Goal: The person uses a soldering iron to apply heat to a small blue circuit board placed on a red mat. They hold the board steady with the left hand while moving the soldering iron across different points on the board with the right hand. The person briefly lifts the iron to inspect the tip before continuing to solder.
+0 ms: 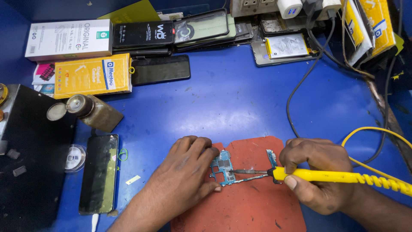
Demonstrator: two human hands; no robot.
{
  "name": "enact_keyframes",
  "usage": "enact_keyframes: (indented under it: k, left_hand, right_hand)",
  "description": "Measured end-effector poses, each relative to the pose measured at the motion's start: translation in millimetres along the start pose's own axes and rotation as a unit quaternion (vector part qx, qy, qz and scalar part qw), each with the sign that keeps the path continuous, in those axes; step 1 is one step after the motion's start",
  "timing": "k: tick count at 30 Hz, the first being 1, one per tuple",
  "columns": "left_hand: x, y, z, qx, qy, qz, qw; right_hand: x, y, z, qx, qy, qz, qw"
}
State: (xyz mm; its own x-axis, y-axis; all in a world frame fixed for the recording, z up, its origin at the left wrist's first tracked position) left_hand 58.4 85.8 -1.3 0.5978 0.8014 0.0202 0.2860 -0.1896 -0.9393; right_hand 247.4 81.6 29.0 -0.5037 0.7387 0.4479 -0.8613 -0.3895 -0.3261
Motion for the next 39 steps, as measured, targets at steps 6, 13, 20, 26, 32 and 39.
enact_keyframes:
  k: [6, 13, 20, 26, 32, 39]
  left_hand:
    - [-0.3, -1.7, -0.8, 0.001, 0.004, -0.008, 1.000]
    - [-1.0, -3.1, -0.8, -0.007, 0.005, -0.012, 1.000]
    - [-1.0, -4.0, -2.0, -0.005, 0.009, -0.017, 1.000]
    - [-1.5, -4.4, -2.2, -0.006, 0.008, -0.020, 1.000]
    - [-0.7, -4.5, -1.9, -0.009, 0.007, -0.017, 1.000]
    - [-0.9, -5.2, -1.8, -0.007, 0.008, -0.020, 1.000]
  right_hand:
    - [0.7, 0.3, 0.0, 0.004, -0.002, 0.001, 1.000]
    - [0.3, 0.6, -0.2, 0.002, -0.004, 0.002, 1.000]
    - [-0.9, 0.5, -2.2, 0.013, 0.005, -0.001, 1.000]
    - [-0.4, 1.6, -2.1, 0.008, 0.007, 0.000, 1.000]
    - [-0.3, 2.2, -1.8, 0.000, 0.005, 0.001, 1.000]
    - [0.2, 5.1, -0.1, -0.006, -0.008, 0.011, 1.000]
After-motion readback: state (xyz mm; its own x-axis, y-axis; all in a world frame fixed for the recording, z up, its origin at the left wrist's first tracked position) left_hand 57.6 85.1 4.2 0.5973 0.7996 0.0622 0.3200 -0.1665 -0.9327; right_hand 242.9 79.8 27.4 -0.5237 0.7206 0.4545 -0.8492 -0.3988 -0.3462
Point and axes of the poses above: each hand's wrist, its own x-axis towards the middle knuckle, its own y-axis out of the palm, z = x × y, the point moved 10 cm from there along x, towards the middle knuckle, and after that the axes turned 8 degrees about x, right-handed, at the moved point
